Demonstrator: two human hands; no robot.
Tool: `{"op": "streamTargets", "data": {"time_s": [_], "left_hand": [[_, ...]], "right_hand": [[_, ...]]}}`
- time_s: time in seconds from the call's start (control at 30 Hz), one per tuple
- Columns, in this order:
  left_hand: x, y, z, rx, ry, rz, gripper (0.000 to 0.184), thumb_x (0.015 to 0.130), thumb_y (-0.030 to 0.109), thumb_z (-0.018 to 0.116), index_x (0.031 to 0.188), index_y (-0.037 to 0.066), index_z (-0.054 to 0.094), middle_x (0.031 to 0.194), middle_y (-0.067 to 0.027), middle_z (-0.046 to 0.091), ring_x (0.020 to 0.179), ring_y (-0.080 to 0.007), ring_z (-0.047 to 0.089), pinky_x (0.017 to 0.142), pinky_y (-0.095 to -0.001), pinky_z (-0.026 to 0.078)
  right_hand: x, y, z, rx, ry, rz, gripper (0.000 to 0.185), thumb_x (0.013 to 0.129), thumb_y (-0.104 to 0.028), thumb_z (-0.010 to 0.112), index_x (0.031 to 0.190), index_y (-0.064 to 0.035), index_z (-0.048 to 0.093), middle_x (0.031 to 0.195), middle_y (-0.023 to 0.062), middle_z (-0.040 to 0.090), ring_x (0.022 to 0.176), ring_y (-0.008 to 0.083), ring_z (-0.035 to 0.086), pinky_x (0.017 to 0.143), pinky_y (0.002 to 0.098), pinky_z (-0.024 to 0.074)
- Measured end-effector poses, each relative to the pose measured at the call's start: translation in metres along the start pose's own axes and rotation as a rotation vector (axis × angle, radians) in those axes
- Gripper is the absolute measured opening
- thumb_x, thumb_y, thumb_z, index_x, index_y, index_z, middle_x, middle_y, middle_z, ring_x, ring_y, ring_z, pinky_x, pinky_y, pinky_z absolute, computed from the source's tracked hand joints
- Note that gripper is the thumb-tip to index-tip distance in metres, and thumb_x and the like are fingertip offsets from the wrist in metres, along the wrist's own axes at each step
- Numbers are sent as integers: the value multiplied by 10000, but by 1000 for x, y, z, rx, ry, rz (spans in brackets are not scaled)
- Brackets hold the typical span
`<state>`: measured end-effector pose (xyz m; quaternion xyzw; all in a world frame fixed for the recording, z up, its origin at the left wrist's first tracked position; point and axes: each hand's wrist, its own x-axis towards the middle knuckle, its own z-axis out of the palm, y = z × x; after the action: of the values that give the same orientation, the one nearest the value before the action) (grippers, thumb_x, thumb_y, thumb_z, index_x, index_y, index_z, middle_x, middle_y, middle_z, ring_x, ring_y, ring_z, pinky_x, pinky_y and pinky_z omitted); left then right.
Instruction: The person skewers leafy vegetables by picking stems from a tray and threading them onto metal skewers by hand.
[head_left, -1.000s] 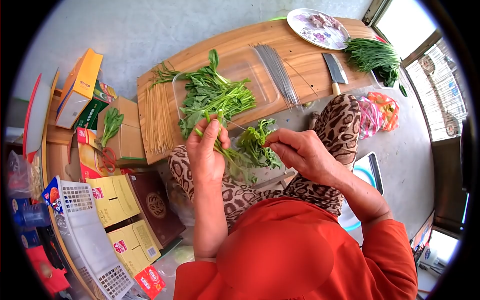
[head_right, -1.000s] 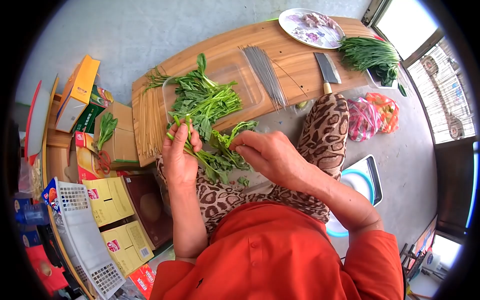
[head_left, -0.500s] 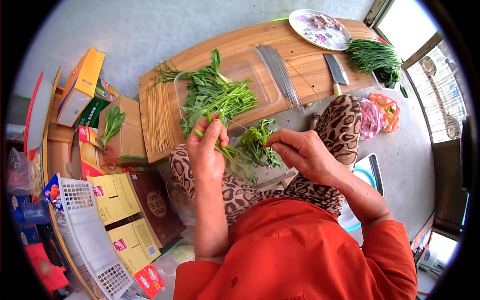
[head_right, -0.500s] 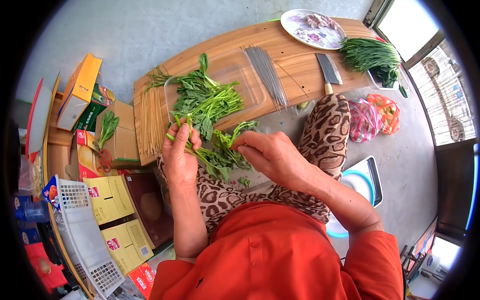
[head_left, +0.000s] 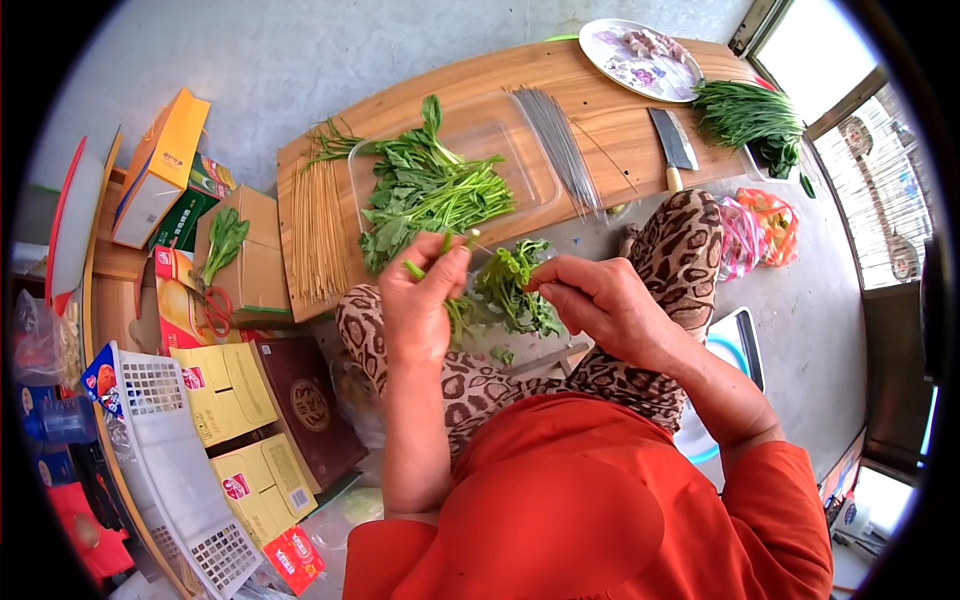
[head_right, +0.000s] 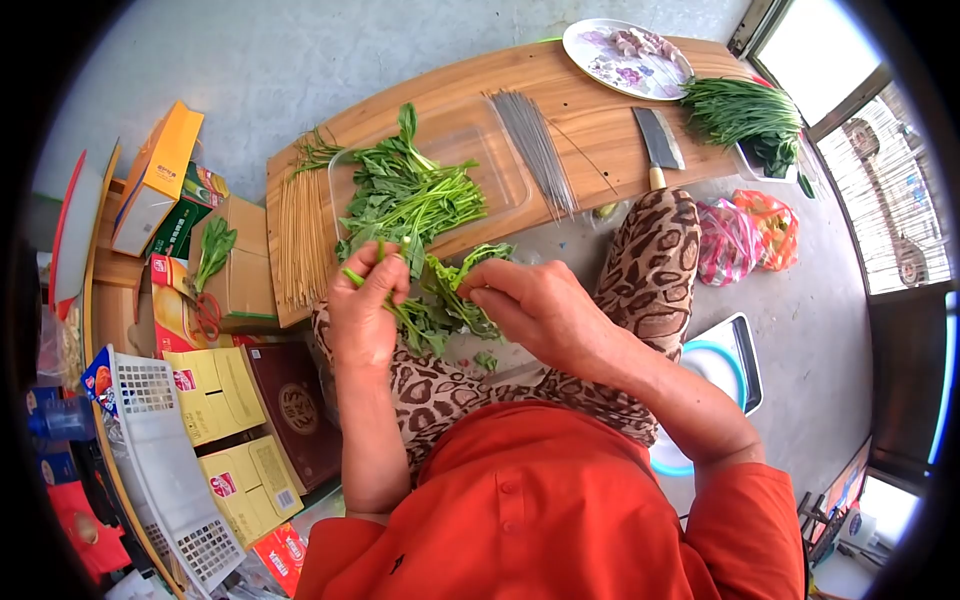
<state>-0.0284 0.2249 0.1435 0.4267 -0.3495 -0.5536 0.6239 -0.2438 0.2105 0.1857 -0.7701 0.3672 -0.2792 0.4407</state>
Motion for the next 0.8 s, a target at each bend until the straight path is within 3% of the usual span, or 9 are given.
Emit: {"op": "streamTargets", "data": {"time_s": [0.03, 0.1, 0.23, 0.3, 0.33, 0.47, 0.6, 0.67, 0.8], "left_hand": [[-3, -2, 7, 17, 3, -26, 124, 846, 102, 680, 921, 14, 638, 768, -22, 582, 645, -101, 481, 562, -232, 368], [-4, -7, 8, -24, 3, -14, 161, 841, 115, 690, 949, 3, 649, 797, -22, 602, 664, -106, 501, 562, -236, 381], [2, -8, 6, 7, 75, 60, 258, 865, 161, 673, 1045, -20, 643, 807, -25, 607, 682, -131, 529, 643, -279, 465], [10, -15, -12, -145, 174, 105, 289, 888, 193, 644, 1080, -23, 627, 782, -24, 590, 680, -134, 535, 714, -310, 497], [12, -15, -20, -114, 223, 118, 333, 908, 232, 616, 1124, -21, 603, 748, -12, 553, 664, -133, 530, 766, -334, 508], [9, 1, -43, 14, 268, 118, 412, 965, 250, 531, 1260, -37, 521, 771, 18, 518, 600, -48, 384, 530, -209, 300], [6, 12, -37, 94, 187, 116, 395, 962, 196, 522, 1294, -15, 501, 798, 8, 542, 611, -54, 392, 528, -206, 306], [5, 12, -24, 83, 176, 128, 308, 946, 183, 550, 1199, 7, 557, 797, -7, 570, 608, -61, 422, 530, -205, 318], [6, 10, -12, -25, 127, 87, 205, 937, 176, 568, 1070, 22, 592, 811, -11, 583, 599, -69, 450, 503, -209, 326]], "right_hand": [[2, -3, 1, 0, 0, -1, 137, 930, -100, 529, 997, -15, 612, 581, 41, 494, 521, 114, 491, 506, 283, 420], [7, -10, 1, 26, 37, 30, 127, 877, -78, 559, 970, -23, 623, 689, 169, 608, 622, 315, 615, 564, 368, 474], [9, -4, 1, 51, 13, 89, 123, 882, -76, 558, 965, -10, 621, 661, 147, 596, 585, 249, 611, 546, 338, 464], [7, 2, 1, 79, 0, 105, 156, 937, -111, 516, 998, -14, 622, 587, 28, 511, 526, 101, 500, 510, 268, 416], [6, 3, -1, 79, 1, 101, 156, 937, -111, 516, 998, -14, 622, 587, 28, 511, 526, 101, 500, 510, 268, 416], [2, 8, -12, 20, 48, 131, 161, 931, -91, 499, 996, -12, 623, 580, 17, 503, 529, 81, 491, 504, 246, 399], [0, 5, -13, 47, 54, 149, 153, 927, -84, 497, 982, 3, 610, 578, 17, 501, 530, 80, 493, 506, 245, 401], [-1, 1, -9, 37, 45, 128, 149, 929, -87, 503, 983, 2, 608, 578, 24, 504, 528, 87, 500, 505, 250, 405], [1, -12, -4, -10, 24, 56, 117, 887, -67, 556, 967, -10, 620, 648, 126, 582, 543, 200, 581, 523, 322, 455]]}}
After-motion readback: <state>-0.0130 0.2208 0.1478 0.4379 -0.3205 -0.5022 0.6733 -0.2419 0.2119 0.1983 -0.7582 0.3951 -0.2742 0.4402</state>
